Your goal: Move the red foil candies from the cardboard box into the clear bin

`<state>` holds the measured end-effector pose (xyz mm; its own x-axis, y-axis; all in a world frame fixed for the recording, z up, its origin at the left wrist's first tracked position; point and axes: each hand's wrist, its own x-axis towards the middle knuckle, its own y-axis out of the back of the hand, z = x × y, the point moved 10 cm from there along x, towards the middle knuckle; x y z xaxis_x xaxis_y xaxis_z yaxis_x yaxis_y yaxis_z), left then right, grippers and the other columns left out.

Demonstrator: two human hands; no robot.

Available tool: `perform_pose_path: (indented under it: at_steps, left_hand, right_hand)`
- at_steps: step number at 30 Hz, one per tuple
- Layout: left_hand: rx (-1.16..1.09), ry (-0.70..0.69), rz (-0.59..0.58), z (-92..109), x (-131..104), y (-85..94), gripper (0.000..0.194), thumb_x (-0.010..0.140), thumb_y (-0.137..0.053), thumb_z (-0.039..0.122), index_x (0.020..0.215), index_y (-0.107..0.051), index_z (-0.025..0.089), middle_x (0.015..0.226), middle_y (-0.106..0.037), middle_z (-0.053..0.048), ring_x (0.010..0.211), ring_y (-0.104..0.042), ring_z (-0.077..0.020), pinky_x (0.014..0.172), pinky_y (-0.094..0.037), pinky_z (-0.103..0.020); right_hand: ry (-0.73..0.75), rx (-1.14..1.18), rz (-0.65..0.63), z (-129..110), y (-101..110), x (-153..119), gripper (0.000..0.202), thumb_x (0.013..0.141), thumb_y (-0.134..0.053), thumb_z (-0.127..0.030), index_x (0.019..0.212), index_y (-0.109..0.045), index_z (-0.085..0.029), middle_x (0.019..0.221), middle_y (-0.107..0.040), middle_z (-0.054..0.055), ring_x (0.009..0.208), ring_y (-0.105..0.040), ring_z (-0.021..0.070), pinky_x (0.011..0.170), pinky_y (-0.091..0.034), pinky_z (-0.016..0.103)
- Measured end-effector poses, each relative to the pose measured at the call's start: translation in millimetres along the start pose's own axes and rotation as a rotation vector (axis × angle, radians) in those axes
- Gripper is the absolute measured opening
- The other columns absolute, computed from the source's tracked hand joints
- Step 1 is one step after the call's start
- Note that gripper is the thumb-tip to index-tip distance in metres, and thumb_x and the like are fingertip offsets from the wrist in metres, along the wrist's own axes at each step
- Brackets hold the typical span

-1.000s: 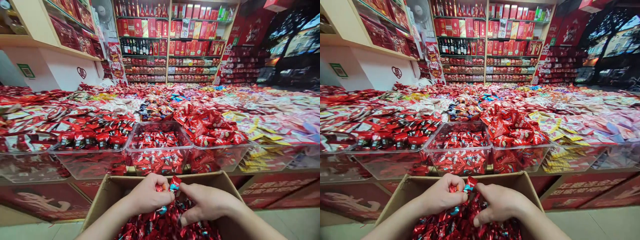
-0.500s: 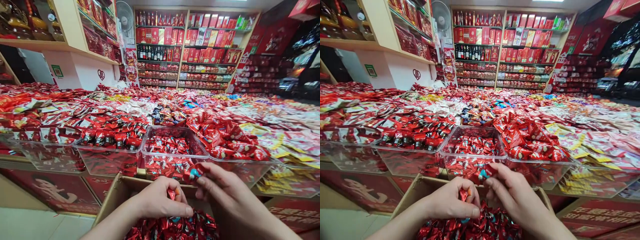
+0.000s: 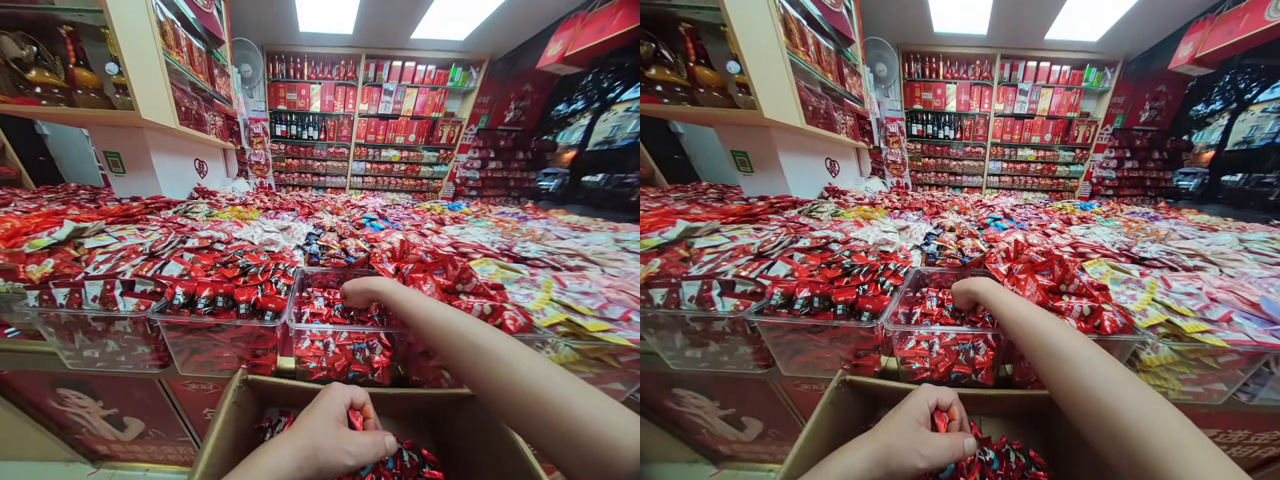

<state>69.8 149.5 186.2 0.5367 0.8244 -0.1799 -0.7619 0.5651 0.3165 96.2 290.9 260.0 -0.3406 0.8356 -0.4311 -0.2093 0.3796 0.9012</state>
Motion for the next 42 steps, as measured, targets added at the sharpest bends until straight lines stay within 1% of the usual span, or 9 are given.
perform_pose_path:
  at_steps: [10, 16, 18, 21, 25, 29, 33, 38, 42]
  left_hand:
    - [-0.019, -0.022, -0.044, 15.7, -3.7, -0.4, 0.017, 0.059, -0.060, 0.030, 0.060, -0.051, 0.016, 0.058, -0.052, 0.003, 0.051, -0.040, -0.0083, 0.048, -0.032, -0.021]
    - [-0.593, -0.064, -0.127, 32.8, -6.3, -6.4, 0.024, 0.052, -0.054, 0.000, 0.068, -0.046, 0.017, 0.089, -0.056, -0.003, 0.074, -0.052, -0.0125, 0.065, -0.038, -0.025]
    - [-0.751, -0.105, -0.117, 39.7, -7.4, -4.8, 0.027, 0.055, -0.056, 0.000, 0.071, -0.046, 0.018, 0.093, -0.055, -0.003, 0.080, -0.054, -0.0133, 0.071, -0.039, -0.028]
    - [-0.830, -0.128, -0.067, 43.1, -7.6, -1.7, 0.028, 0.058, -0.057, -0.002, 0.074, -0.044, 0.018, 0.093, -0.055, -0.001, 0.079, -0.053, -0.0103, 0.071, -0.039, -0.024]
    - [-0.807, -0.110, -0.001, 39.2, -5.4, -1.7, 0.028, 0.062, -0.055, -0.002, 0.076, -0.043, 0.019, 0.095, -0.055, 0.000, 0.078, -0.053, -0.0091, 0.070, -0.039, -0.023]
    - [-0.749, -0.115, 0.035, 38.4, -1.7, -2.2, 0.025, 0.065, -0.055, 0.001, 0.075, -0.042, 0.020, 0.099, -0.053, 0.000, 0.085, -0.052, -0.0107, 0.077, -0.039, -0.027]
    - [-0.637, -0.126, 0.069, 39.2, 2.0, -0.2, 0.020, 0.066, -0.056, 0.006, 0.073, -0.043, 0.018, 0.093, -0.053, 0.001, 0.079, -0.050, -0.0091, 0.073, -0.039, -0.025]
    - [-0.511, -0.164, 0.113, 39.0, 2.0, 3.4, 0.017, 0.067, -0.056, 0.009, 0.067, -0.042, 0.018, 0.087, -0.052, 0.002, 0.078, -0.048, -0.0090, 0.071, -0.039, -0.022]
    - [-0.407, -0.249, 0.124, 47.7, -2.0, 5.0, 0.017, 0.067, -0.052, 0.004, 0.065, -0.043, 0.018, 0.083, -0.051, 0.002, 0.082, -0.046, -0.0100, 0.073, -0.036, -0.021]
  right_hand:
    - [-0.009, -0.044, 0.219, -3.3, 16.0, 2.7, 0.022, 0.082, -0.047, -0.027, 0.096, -0.053, -0.012, 0.094, -0.056, 0.005, 0.079, -0.056, 0.0147, 0.068, -0.046, 0.032]
    - [0.085, 0.072, 0.628, -11.5, 59.5, -88.5, 0.025, 0.086, -0.033, -0.028, 0.097, -0.051, -0.015, 0.093, -0.058, 0.007, 0.083, -0.052, 0.0154, 0.070, -0.040, 0.026]
    - [0.206, 0.232, 0.738, -17.5, 48.8, -133.0, 0.021, 0.085, -0.036, -0.030, 0.092, -0.051, -0.017, 0.084, -0.059, 0.003, 0.073, -0.052, 0.0124, 0.064, -0.040, 0.022]
    - [0.306, 0.520, 0.703, -15.8, -0.9, -168.4, 0.013, 0.077, -0.050, -0.029, 0.085, -0.054, -0.019, 0.074, -0.055, 0.002, 0.062, -0.049, 0.0117, 0.056, -0.039, 0.022]
    - [0.374, 0.770, 0.651, -9.2, -62.4, -165.9, 0.041, 0.067, -0.063, -0.027, 0.104, -0.048, -0.022, 0.095, -0.050, 0.005, 0.074, -0.049, 0.0135, 0.061, -0.041, 0.023]
    - [0.339, 1.035, 0.641, 4.5, -89.7, -144.4, 0.033, 0.069, -0.061, -0.028, 0.099, -0.050, -0.020, 0.090, -0.052, 0.004, 0.068, -0.049, 0.0117, 0.057, -0.041, 0.023]
    - [0.303, 1.289, 0.577, 10.9, -99.2, -134.7, 0.028, 0.074, -0.056, -0.029, 0.099, -0.050, -0.018, 0.084, -0.056, 0.003, 0.069, -0.052, 0.0123, 0.059, -0.043, 0.024]
    - [0.334, 1.216, 0.640, 12.9, -84.3, -141.8, 0.019, 0.078, -0.051, -0.027, 0.093, -0.060, -0.018, 0.088, -0.058, 0.004, 0.082, -0.052, 0.0151, 0.074, -0.040, 0.029]
    - [0.339, 1.215, 0.646, 12.1, -85.6, -141.9, 0.019, 0.079, -0.049, -0.028, 0.083, -0.063, -0.017, 0.077, -0.058, 0.003, 0.073, -0.052, 0.0137, 0.067, -0.041, 0.027]
